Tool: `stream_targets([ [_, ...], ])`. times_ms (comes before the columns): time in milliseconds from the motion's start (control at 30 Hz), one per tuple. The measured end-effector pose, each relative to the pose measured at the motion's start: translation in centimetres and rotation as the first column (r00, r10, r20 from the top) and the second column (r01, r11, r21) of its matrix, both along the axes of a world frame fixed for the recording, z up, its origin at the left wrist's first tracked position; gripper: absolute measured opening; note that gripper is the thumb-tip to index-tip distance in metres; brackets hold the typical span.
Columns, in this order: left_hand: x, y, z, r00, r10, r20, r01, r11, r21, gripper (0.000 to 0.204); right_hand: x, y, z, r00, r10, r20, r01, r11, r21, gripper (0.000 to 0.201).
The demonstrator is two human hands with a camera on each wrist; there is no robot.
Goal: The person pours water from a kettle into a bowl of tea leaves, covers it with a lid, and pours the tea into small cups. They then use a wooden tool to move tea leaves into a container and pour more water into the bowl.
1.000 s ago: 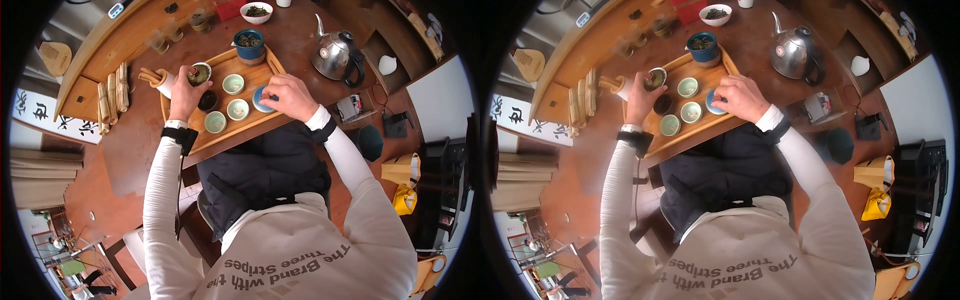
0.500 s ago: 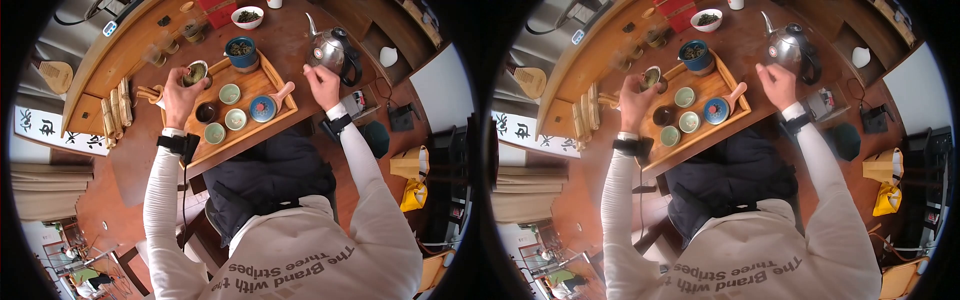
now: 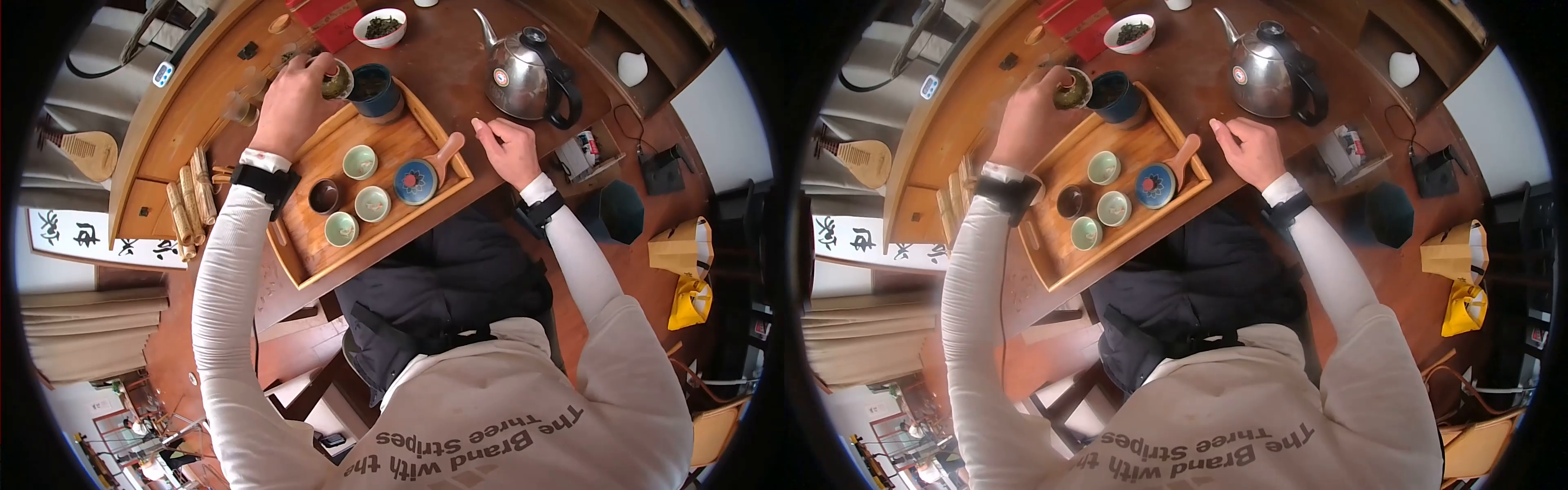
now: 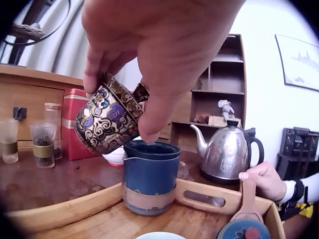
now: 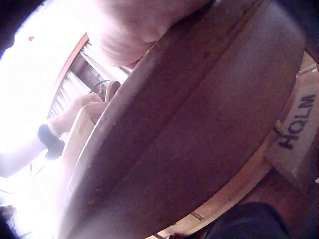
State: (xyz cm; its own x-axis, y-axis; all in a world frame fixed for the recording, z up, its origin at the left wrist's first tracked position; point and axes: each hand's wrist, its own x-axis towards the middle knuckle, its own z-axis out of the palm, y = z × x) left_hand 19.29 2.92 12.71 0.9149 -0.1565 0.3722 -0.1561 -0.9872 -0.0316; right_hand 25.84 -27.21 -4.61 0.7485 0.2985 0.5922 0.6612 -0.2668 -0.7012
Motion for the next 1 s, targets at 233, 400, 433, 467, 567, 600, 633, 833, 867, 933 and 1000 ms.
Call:
stream_targets([
  [233, 2.7, -1.9, -0.6, 0.988, -0.152, 0.014, 0.135, 0.910, 0.392, 0.035, 0.2, -0.1, -0.4, 0.999, -0.033, 0.022, 0.033, 0.999, -0.018, 0.035],
  [400, 4.0, -2.5, -0.9, 0.964, -0.261, -0.048, 0.230, 0.733, 0.640, 0.024, 0.2, 0.0, -0.5, 0.999, -0.023, 0.043, 0.022, 0.999, 0.028, 0.035],
  [433, 4.0, -2.7, -0.9, 0.965, -0.255, -0.057, 0.228, 0.715, 0.660, 0.024, 0.1, -0.2, -0.4, 0.999, -0.027, 0.036, 0.027, 1.000, 0.007, 0.035],
  [467, 4.0, -2.8, -0.9, 0.963, -0.260, -0.072, 0.242, 0.716, 0.654, 0.024, 0.2, -0.2, -0.5, 0.999, -0.031, 0.020, 0.031, 1.000, 0.004, 0.035],
  [567, 4.2, -2.8, -1.1, 0.957, -0.284, -0.058, 0.248, 0.699, 0.671, 0.024, 0.5, -0.1, -1.1, 0.997, -0.047, 0.066, 0.049, 0.999, -0.020, 0.038],
  [600, 4.1, -2.9, -1.0, 0.955, -0.287, -0.072, 0.261, 0.703, 0.662, 0.024, 0.6, -0.1, -1.1, 0.998, -0.050, 0.049, 0.051, 0.998, -0.028, 0.038],
  [633, 4.0, -3.0, -0.9, 0.955, -0.274, -0.111, 0.280, 0.716, 0.640, 0.032, 0.6, -0.1, -1.2, 0.994, -0.062, 0.095, 0.064, 0.998, -0.028, 0.039],
  [833, 2.7, -6.8, 1.8, 0.947, -0.151, -0.284, 0.303, 0.712, 0.633, 0.028, 1.0, -0.1, -1.8, 0.992, -0.058, 0.116, 0.063, 0.997, -0.037, 0.040],
  [867, 2.8, -6.7, 1.6, 0.952, -0.167, -0.258, 0.300, 0.679, 0.670, 0.022, 0.9, 0.0, -1.9, 0.992, -0.051, 0.117, 0.056, 0.998, -0.037, 0.040],
  [933, 3.2, -6.3, 1.0, 0.959, -0.175, -0.224, 0.283, 0.648, 0.707, 0.017, 0.9, 0.1, -1.8, 0.994, -0.060, 0.088, 0.061, 0.998, -0.016, 0.038],
  [1000, 3.7, -5.5, 0.2, 0.949, -0.260, -0.177, 0.308, 0.655, 0.690, 0.012, 0.8, 0.0, -1.5, 0.991, -0.066, 0.113, 0.070, 0.997, -0.033, 0.035],
])
